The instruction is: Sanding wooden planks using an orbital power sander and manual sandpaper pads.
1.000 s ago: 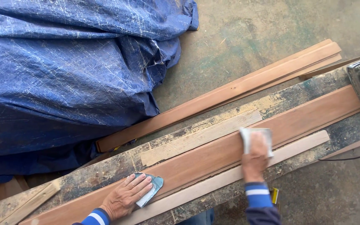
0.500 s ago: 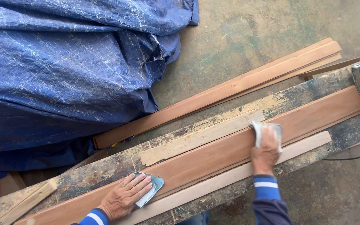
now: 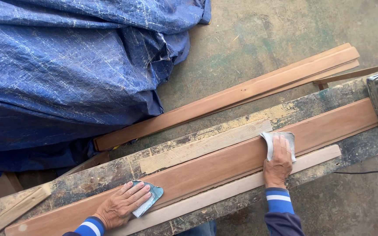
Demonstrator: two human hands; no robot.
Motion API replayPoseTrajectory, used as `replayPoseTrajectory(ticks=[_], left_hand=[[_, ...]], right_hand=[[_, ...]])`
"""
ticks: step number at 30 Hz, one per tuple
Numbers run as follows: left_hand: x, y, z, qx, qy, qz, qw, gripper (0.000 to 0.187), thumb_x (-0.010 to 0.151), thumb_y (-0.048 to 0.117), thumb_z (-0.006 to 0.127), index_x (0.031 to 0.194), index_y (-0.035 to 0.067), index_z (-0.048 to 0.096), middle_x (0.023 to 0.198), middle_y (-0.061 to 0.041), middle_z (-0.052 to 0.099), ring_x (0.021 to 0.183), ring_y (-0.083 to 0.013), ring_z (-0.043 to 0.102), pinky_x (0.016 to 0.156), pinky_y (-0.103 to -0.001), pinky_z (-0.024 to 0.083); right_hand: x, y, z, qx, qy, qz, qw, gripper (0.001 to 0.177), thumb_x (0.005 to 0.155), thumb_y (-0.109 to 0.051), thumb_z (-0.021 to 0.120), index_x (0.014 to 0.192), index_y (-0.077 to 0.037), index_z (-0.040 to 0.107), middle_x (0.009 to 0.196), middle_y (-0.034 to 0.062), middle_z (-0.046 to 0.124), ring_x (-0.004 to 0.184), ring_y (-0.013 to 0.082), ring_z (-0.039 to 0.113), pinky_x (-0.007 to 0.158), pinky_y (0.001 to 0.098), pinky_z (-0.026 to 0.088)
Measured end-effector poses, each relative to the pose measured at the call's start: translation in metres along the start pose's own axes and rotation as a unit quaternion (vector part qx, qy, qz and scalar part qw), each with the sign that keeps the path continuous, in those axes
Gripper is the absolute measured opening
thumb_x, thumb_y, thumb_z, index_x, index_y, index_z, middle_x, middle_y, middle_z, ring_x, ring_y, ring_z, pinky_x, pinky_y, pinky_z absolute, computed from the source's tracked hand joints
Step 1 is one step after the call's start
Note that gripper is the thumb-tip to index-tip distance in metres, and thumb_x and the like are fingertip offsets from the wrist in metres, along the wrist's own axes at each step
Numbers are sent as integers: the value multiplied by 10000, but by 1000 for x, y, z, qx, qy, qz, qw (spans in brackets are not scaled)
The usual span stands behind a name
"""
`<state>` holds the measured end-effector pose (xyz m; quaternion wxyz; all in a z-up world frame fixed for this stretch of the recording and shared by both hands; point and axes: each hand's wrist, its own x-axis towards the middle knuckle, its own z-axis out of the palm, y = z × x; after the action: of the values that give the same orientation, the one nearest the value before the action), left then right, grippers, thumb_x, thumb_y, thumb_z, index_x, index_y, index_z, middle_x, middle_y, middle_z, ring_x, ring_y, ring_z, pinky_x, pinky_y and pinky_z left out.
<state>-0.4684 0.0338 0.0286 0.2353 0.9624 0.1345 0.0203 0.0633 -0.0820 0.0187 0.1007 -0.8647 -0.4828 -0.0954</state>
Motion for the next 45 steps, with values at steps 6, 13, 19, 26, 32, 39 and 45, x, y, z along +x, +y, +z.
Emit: replayPoseTrajectory(ticks=[6, 13, 19, 26, 32, 39, 45], left_hand=[[-3, -2, 6, -13, -12, -14, 1000, 704, 832, 177, 670, 1499, 119, 452, 1573, -79, 425, 1455, -267, 355, 1189, -501, 248], [30, 11, -2, -3, -43, -30, 999, 740, 784, 147, 675, 1488, 107, 452, 1564, -97, 427, 1455, -294, 355, 1179, -517, 262], [198, 50, 19, -41, 94, 15, 995, 649, 892, 155, 679, 1482, 9, 453, 1562, -199, 435, 1444, -356, 419, 1183, -521, 335], [352, 110, 63, 14, 187, -28, 982, 460, 986, 129, 558, 1425, -9, 569, 1501, -165, 527, 1430, -304, 496, 1219, -463, 406], [166, 69, 19, 20, 88, -17, 996, 478, 949, 94, 593, 1421, 18, 565, 1517, -177, 532, 1419, -302, 495, 1197, -471, 382], [173, 68, 55, 7, 144, -35, 989, 419, 1005, 125, 606, 1411, 24, 588, 1498, -213, 547, 1416, -327, 520, 1218, -448, 401], [275, 118, 49, -10, 199, -23, 980, 411, 969, 117, 601, 1354, -23, 631, 1454, -165, 607, 1403, -299, 567, 1210, -437, 461]], right_hand=[[-129, -178, -24, 198, -61, -187, 960, 516, 843, -8, 598, 1360, 4, 603, 1404, 232, 610, 1350, 372, 552, 1147, 537, 406], [-75, -2, 9, 143, -49, -172, 973, 561, 857, -133, 710, 1400, -66, 583, 1419, 190, 607, 1313, 352, 588, 1129, 501, 452], [10, 93, 4, 61, -15, 22, 998, 472, 939, 55, 562, 1387, -63, 650, 1435, 188, 645, 1372, 377, 591, 1160, 448, 485], [10, 93, 8, 55, -19, 23, 998, 417, 959, -5, 571, 1366, -52, 652, 1460, 195, 623, 1347, 404, 583, 1133, 472, 462], [8, 99, 5, 52, -34, 14, 998, 456, 967, -9, 578, 1416, -54, 643, 1507, 197, 606, 1356, 399, 575, 1142, 467, 467], [0, 101, 13, 28, -21, 4, 999, 400, 982, 7, 573, 1374, -29, 645, 1471, 184, 616, 1414, 396, 569, 1177, 462, 463], [-18, 129, 37, 53, -24, -57, 997, 374, 985, 52, 516, 1348, 15, 600, 1481, 238, 614, 1363, 391, 546, 1231, 438, 437]])
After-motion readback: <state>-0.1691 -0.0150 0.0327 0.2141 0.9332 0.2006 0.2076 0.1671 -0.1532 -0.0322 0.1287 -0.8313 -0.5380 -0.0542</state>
